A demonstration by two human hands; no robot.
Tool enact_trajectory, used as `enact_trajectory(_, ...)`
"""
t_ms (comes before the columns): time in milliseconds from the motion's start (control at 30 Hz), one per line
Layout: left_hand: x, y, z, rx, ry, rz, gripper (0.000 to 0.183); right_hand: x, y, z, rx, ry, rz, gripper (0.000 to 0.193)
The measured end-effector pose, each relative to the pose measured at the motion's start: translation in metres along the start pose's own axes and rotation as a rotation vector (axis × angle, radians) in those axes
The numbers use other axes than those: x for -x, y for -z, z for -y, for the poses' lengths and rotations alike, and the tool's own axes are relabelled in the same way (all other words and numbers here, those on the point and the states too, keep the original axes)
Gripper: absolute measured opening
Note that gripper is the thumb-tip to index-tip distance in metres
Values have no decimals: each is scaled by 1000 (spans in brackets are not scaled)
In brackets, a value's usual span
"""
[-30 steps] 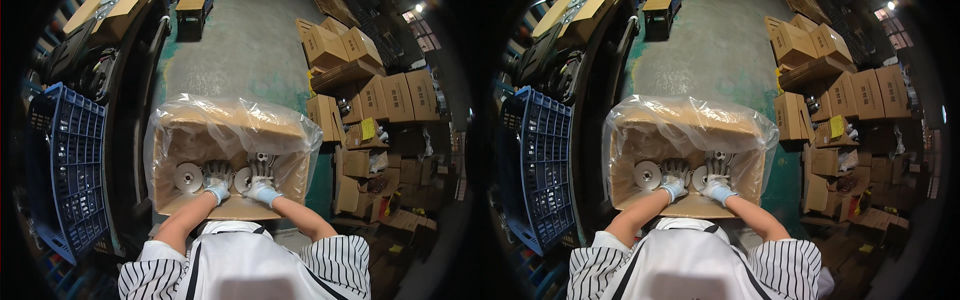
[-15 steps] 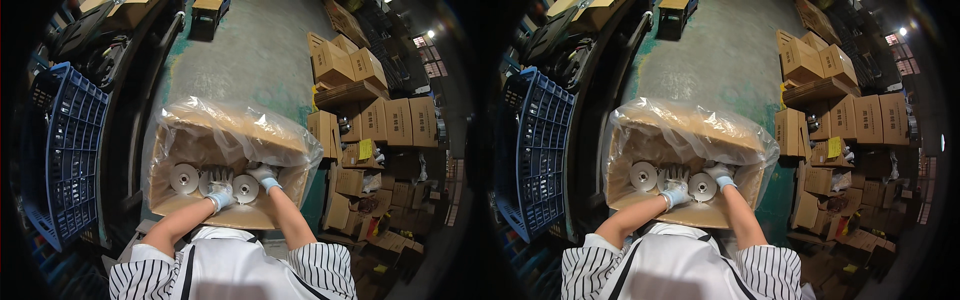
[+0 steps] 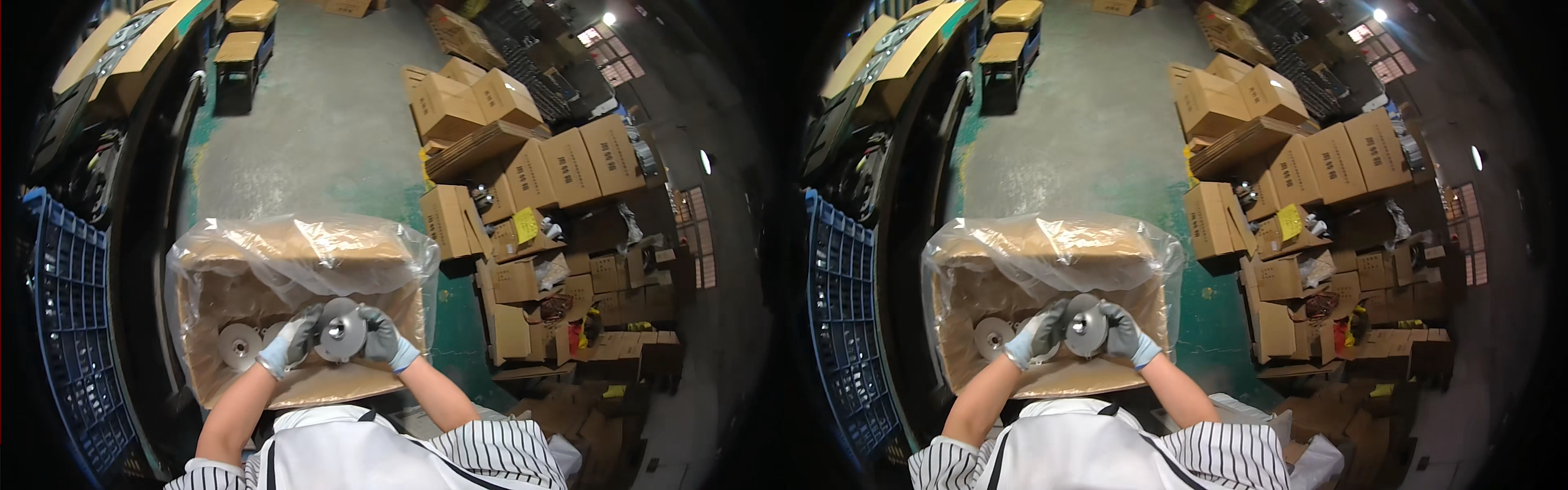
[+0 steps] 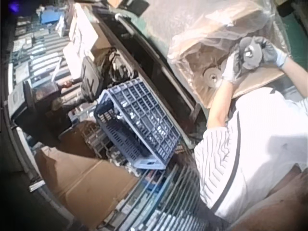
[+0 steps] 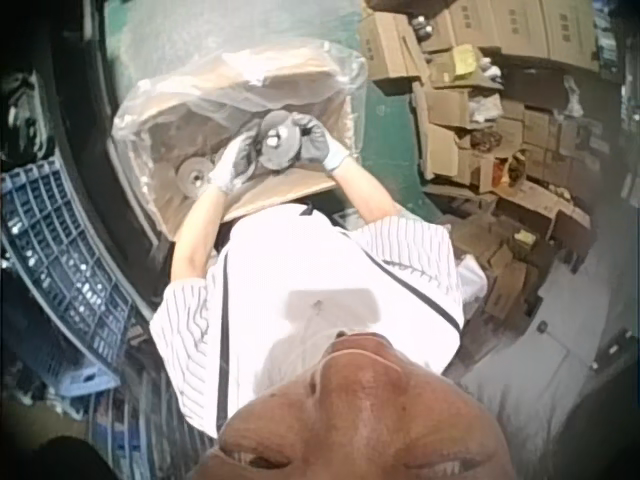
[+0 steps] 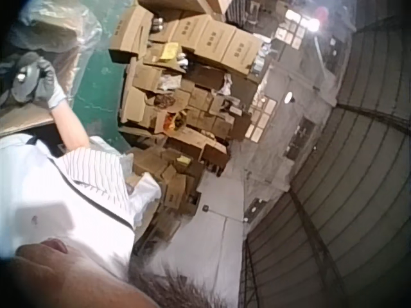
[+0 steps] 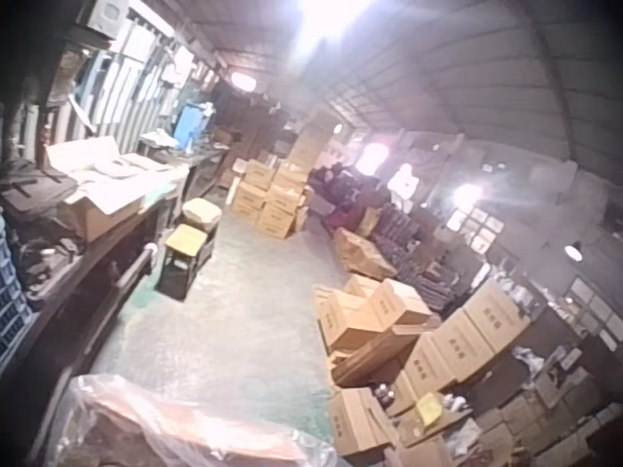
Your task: The person transfers metal parts by hand from a blue plastic crate into a cardboard shipping box lined with plastic.
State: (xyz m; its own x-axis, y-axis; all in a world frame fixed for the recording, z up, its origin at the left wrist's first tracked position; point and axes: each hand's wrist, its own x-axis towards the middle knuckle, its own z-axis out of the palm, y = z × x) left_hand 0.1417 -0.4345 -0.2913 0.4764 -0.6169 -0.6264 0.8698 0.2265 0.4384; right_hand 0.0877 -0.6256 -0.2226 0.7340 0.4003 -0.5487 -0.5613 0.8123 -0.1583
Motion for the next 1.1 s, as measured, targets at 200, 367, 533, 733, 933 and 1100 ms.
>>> enact_trajectory(200,18,19,-12,66,109,156,33,3,-9,2,149,-36,21,46)
enact_trajectory(367,13,20,-13,-28,-42,217,29,2,13,-6,1019,229,-704,47)
enact_trajectory(533,14,23,-7,-305,70,64,33,3,4,-19,1769,339,-612,101)
enact_trajectory(733,7,10,5,-156,41,139,34,-1,-6,-41,2362,28,-545,132)
enact_trajectory(933,-25,9,0,-387,-129,160,31,-10,26,-11,1864,270,-681,128)
enact_trajectory(1100,-59,12,23,-1124,-282,-3,43,11,34,11,781,314,-528,69)
